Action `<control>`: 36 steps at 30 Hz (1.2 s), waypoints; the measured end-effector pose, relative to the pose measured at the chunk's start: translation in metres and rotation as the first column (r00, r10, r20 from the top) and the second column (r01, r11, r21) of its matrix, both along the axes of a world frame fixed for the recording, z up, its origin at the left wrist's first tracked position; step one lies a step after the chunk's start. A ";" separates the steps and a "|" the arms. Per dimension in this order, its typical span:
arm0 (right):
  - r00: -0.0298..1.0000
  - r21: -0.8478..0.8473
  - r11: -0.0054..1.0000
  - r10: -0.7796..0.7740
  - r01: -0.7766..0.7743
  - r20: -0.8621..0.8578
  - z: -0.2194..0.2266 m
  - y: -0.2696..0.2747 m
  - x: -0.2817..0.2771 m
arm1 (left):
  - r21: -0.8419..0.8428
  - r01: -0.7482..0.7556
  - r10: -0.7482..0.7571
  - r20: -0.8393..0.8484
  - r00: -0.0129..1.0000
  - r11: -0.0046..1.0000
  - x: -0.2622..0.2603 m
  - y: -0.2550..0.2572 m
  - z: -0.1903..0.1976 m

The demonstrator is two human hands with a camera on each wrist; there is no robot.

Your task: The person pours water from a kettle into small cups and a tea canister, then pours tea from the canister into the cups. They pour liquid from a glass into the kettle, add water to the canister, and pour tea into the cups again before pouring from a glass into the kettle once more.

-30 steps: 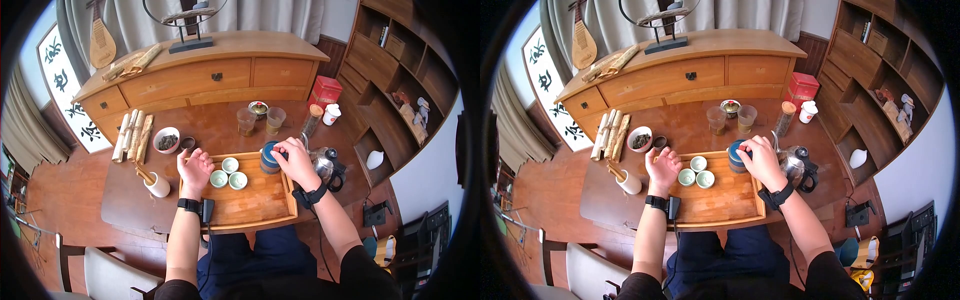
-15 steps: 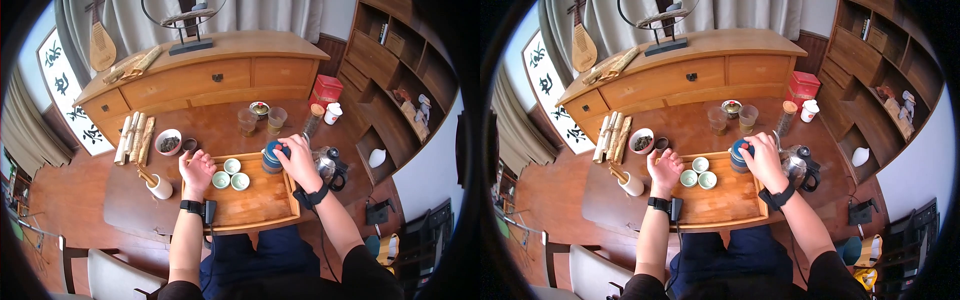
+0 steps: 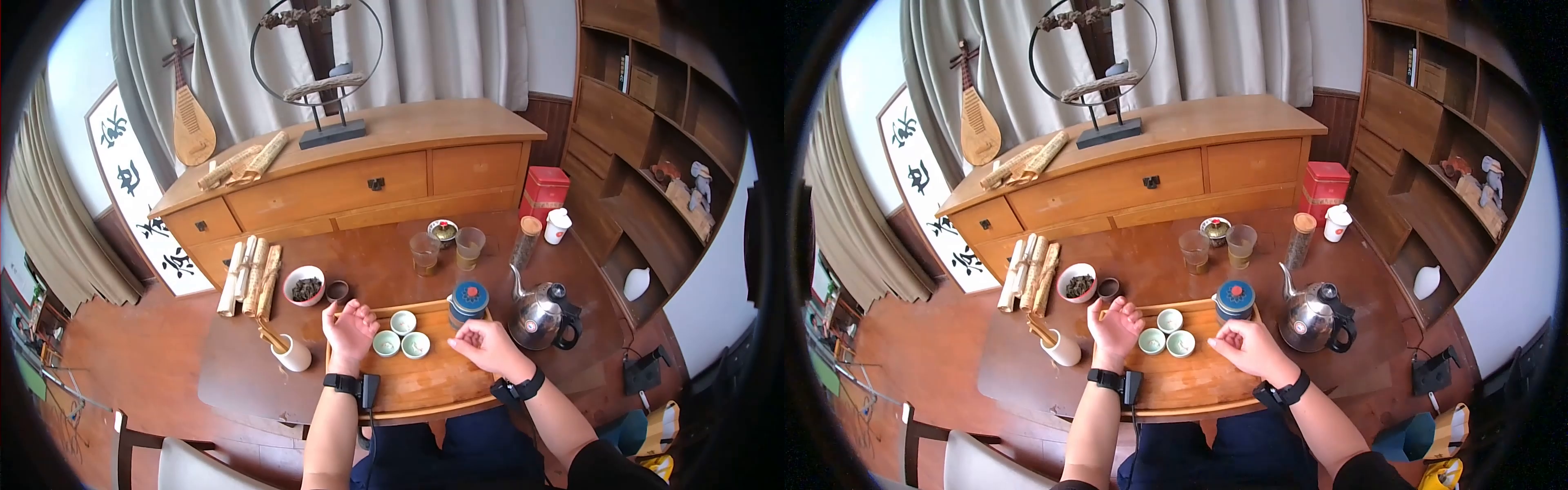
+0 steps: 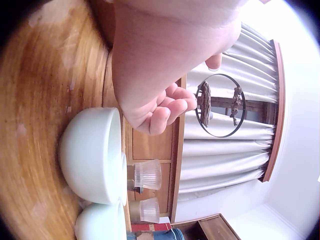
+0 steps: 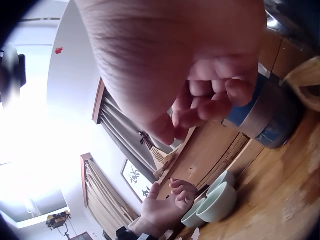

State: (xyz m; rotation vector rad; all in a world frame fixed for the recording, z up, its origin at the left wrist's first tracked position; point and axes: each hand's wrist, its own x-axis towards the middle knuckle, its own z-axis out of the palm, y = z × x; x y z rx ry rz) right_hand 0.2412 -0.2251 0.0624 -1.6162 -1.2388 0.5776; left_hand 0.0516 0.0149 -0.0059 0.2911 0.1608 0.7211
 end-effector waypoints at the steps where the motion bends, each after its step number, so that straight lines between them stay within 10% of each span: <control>1: 1.000 0.005 1.000 0.000 0.000 0.001 -0.003 -0.001 0.001 | 0.005 0.000 0.000 0.001 1.000 1.000 0.000 0.001 -0.001; 36: 0.965 0.002 0.999 -0.035 0.037 -0.259 -0.052 -0.012 0.013 | 0.047 0.020 -0.022 0.029 0.999 0.999 -0.002 0.003 -0.004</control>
